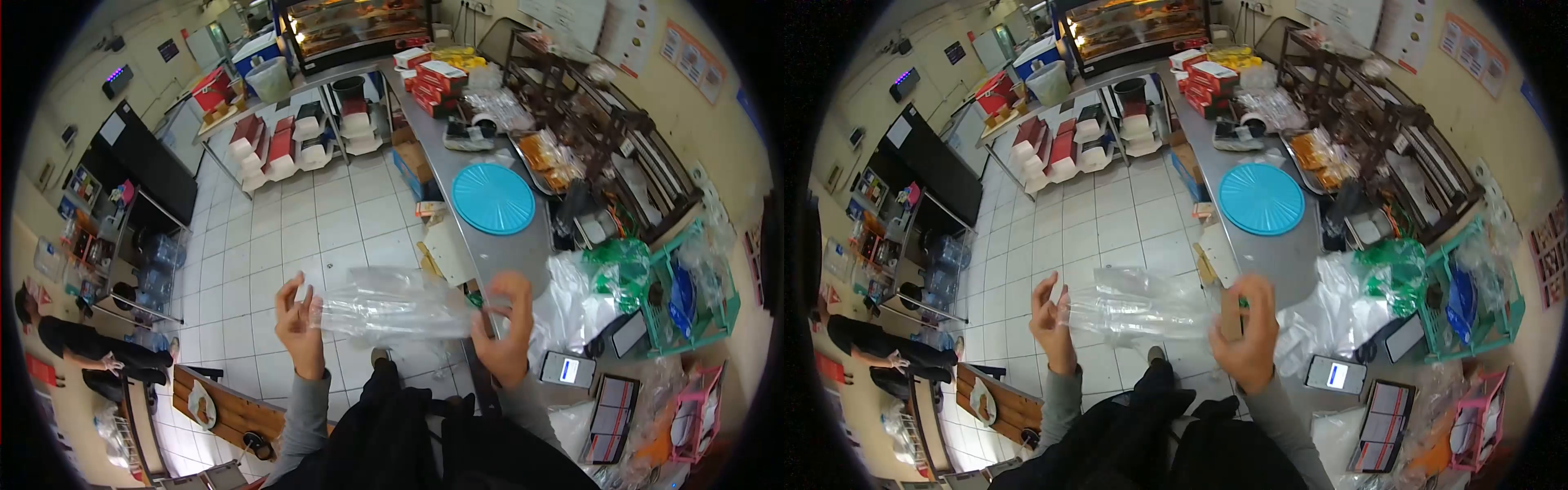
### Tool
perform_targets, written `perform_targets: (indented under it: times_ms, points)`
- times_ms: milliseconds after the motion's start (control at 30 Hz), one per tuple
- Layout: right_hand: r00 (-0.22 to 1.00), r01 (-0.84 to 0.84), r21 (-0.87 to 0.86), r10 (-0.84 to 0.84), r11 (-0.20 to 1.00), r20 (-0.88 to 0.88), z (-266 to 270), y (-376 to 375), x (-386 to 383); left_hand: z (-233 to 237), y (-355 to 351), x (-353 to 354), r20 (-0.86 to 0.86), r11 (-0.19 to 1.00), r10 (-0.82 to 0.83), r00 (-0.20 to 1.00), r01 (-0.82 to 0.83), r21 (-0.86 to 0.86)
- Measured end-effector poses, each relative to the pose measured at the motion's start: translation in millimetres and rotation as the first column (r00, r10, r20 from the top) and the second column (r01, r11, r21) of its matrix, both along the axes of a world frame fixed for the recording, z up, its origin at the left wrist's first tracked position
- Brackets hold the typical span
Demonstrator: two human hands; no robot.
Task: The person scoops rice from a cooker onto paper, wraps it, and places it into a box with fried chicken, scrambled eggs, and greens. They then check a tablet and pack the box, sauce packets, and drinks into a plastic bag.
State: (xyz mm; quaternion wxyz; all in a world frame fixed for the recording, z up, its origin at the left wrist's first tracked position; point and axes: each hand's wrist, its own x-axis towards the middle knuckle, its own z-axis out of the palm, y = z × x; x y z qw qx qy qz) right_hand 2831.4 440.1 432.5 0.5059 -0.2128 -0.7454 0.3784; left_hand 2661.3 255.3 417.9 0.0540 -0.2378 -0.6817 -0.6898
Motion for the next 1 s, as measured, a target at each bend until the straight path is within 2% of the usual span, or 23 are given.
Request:
perform_targets:
  times_ms: [33,100,133,167,200,233,267,300,333,367,433,500,533,567,633,733,800,833,900,967,1000]
  points:
    - [1.0,-0.013,0.005,0.013,1.0,-0.006,-4.4,0.0,-23.2,-5.4,7.5,-12.5,0.172,0.995,-0.065,0.983,0.051,0.084]
    - [0.951,-0.206,0.057,0.186,0.977,0.246,-63.3,7.3,-74.0,-30.2,17.9,-34.3,0.428,0.966,-0.257,0.867,0.247,0.081]
    - [0.895,-0.276,-0.222,0.335,0.935,0.296,-69.7,-10.1,-98.5,-56.0,16.5,-40.7,0.523,0.914,-0.346,0.779,0.405,0.0]
    - [0.826,-0.302,-0.491,0.482,0.817,0.294,-79.0,-32.3,-121.7,-91.5,14.3,-45.1,0.603,0.883,-0.434,0.67,0.447,0.139]
    - [0.839,-0.358,-0.395,0.478,0.846,0.262,-106.6,-44.3,-138.5,-114.5,13.5,-59.1,0.658,0.837,-0.524,0.542,0.473,0.277]
    - [0.852,-0.403,-0.287,0.471,0.869,0.229,-126.1,-48.6,-162.6,-94.5,8.0,-84.2,0.743,0.844,-0.469,0.479,0.491,0.216]
    - [0.837,-0.396,-0.407,0.506,0.823,0.21,-122.6,-38.6,-180.0,-75.3,-2.2,-112.8,0.818,0.845,-0.401,0.412,0.512,0.157]
    - [0.817,-0.383,-0.528,0.545,0.758,0.19,-114.9,-25.7,-184.3,-78.5,-20.7,-154.0,0.769,0.861,-0.363,0.526,0.504,0.062]
    - [0.794,-0.363,-0.644,0.585,0.674,0.166,-103.9,-19.3,-189.7,-65.8,-35.5,-185.2,0.72,0.817,-0.435,0.54,0.573,0.064]
    - [0.801,-0.393,-0.527,0.562,0.754,0.207,-82.1,-21.0,-199.4,-60.9,-47.1,-200.9,0.714,0.782,-0.486,0.504,0.615,0.098]
    - [0.812,-0.45,-0.27,0.516,0.851,0.273,-22.1,-27.1,-216.5,-11.5,-61.6,-217.2,0.61,0.806,-0.508,0.609,0.585,0.087]
    - [0.854,-0.425,-0.09,0.432,0.901,0.291,17.3,-24.5,-222.7,32.6,-79.4,-232.5,0.273,0.821,-0.438,0.857,0.504,-0.267]
    - [0.877,-0.403,0.007,0.384,0.915,0.29,28.5,-21.5,-227.5,44.2,-84.2,-242.8,0.063,0.813,-0.418,0.906,0.404,-0.419]
    - [0.888,-0.377,0.04,0.349,0.925,0.299,34.1,-19.1,-236.4,47.1,-85.8,-254.8,0.096,0.804,-0.416,0.904,0.416,-0.425]
    - [0.907,-0.327,0.11,0.279,0.939,0.316,40.6,-14.3,-254.5,47.0,-78.8,-277.5,0.047,0.817,-0.41,0.911,0.39,-0.426]
    - [0.935,-0.215,0.085,0.18,0.973,0.305,39.6,-4.6,-280.9,46.5,-59.0,-305.3,0.03,0.841,-0.386,0.922,0.365,-0.399]
    - [0.961,-0.092,0.003,0.088,0.996,0.262,32.6,1.1,-301.1,40.4,-42.4,-321.5,0.051,0.855,-0.352,0.935,0.343,-0.39]
    - [0.961,-0.046,-0.027,0.052,0.999,0.272,24.7,11.4,-309.8,37.0,-29.8,-334.3,-0.022,0.856,-0.352,0.936,0.312,-0.413]
    - [0.947,0.049,-0.05,-0.031,0.998,0.318,28.0,30.3,-348.9,22.9,11.9,-358.6,-0.116,0.906,-0.227,0.967,0.166,-0.389]
    - [0.956,-0.119,0.206,0.056,0.971,0.287,12.5,53.4,-396.8,18.5,66.3,-392.2,-0.498,0.892,-0.15,0.854,-0.101,-0.441]
    - [0.961,-0.18,0.344,0.091,0.922,0.261,7.0,67.9,-420.0,13.2,92.4,-408.9,-0.626,0.905,-0.197,0.754,-0.105,-0.411]
